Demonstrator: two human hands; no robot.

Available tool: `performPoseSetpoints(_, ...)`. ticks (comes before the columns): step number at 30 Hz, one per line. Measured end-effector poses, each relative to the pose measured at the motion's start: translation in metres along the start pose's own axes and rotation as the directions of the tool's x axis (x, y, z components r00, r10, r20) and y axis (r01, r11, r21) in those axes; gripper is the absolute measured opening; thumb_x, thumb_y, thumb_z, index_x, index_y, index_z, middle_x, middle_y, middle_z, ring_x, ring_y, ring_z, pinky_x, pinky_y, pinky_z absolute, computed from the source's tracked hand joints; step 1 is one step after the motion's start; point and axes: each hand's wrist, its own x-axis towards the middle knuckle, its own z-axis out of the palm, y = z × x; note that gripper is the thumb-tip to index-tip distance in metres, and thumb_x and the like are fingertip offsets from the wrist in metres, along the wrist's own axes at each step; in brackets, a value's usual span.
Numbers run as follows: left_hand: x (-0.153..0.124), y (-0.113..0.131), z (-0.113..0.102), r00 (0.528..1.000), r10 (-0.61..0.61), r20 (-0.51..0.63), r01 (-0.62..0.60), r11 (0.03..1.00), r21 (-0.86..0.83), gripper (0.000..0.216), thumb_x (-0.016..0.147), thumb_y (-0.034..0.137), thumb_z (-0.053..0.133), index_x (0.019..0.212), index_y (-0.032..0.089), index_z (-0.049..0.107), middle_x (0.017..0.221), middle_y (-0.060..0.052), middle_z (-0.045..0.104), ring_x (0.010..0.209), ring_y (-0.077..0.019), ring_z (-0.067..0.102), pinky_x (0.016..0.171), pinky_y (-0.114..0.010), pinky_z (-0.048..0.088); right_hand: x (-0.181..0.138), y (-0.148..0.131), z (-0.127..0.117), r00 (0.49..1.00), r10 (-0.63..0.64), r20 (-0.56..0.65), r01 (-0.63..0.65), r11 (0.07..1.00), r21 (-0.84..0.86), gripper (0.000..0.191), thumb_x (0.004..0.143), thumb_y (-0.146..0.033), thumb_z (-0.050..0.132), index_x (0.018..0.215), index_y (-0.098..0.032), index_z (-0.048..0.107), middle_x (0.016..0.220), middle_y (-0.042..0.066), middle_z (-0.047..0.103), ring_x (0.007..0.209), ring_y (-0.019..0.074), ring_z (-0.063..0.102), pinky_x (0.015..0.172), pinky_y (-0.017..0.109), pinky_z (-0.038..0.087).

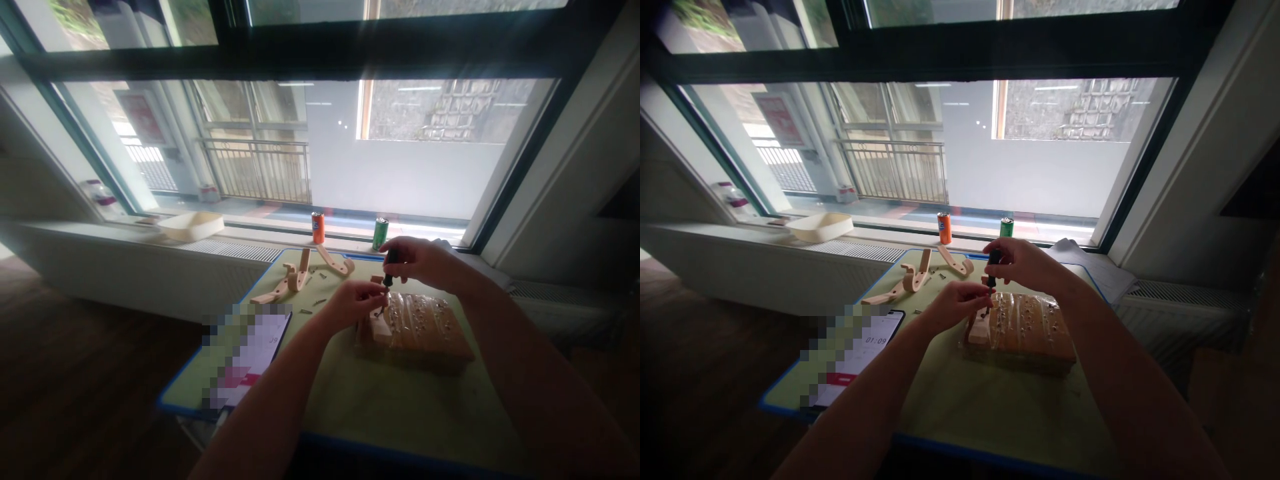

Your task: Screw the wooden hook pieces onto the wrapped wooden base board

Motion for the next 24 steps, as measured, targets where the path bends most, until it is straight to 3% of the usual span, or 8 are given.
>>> performPoseSetpoints(5,-0.003,0.002,-0.005,0.999,-0.047,0.005,0.047,0.998,0.053,0.034,0.072,0.039,0.064,0.09,0.011,0.066,0.078,-0.005,0.063,0.065,-0.0091,0.053,0.057,-0.021,0.041,0.0,0.0,-0.001,0.999,0.015,0.03,-0.016,0.999,0.033,0.026,0.071,-0.037,0.065,0.087,-0.018,0.057,0.071,0.003,0.064,0.059,0.0146,0.061,0.054,0.03,0.051)
performPoseSetpoints(14,-0.006,0.007,-0.026,0.97,-0.1,0.221,0.068,0.987,0.146,0.028,0.072,0.035,0.063,0.09,0.014,0.066,0.083,-0.004,0.064,0.069,-0.0102,0.055,0.062,-0.023,0.044,-0.001,-0.004,-0.001,0.998,0.046,0.05,-0.046,0.999,0.001,0.028,0.07,-0.039,0.065,0.087,-0.019,0.056,0.07,0.001,0.064,0.054,0.0121,0.058,0.049,0.027,0.047)
performPoseSetpoints(24,-0.005,-0.002,-0.028,0.965,-0.126,0.232,0.081,0.978,0.192,0.029,0.074,0.035,0.062,0.095,0.015,0.068,0.088,-0.005,0.068,0.076,-0.0141,0.06,0.07,-0.026,0.046,-0.005,-0.008,-0.002,1.0,0.03,-0.009,-0.031,0.994,-0.105,0.029,0.07,-0.043,0.065,0.084,-0.019,0.055,0.065,0.0,0.061,0.054,0.0131,0.057,0.049,0.027,0.045)
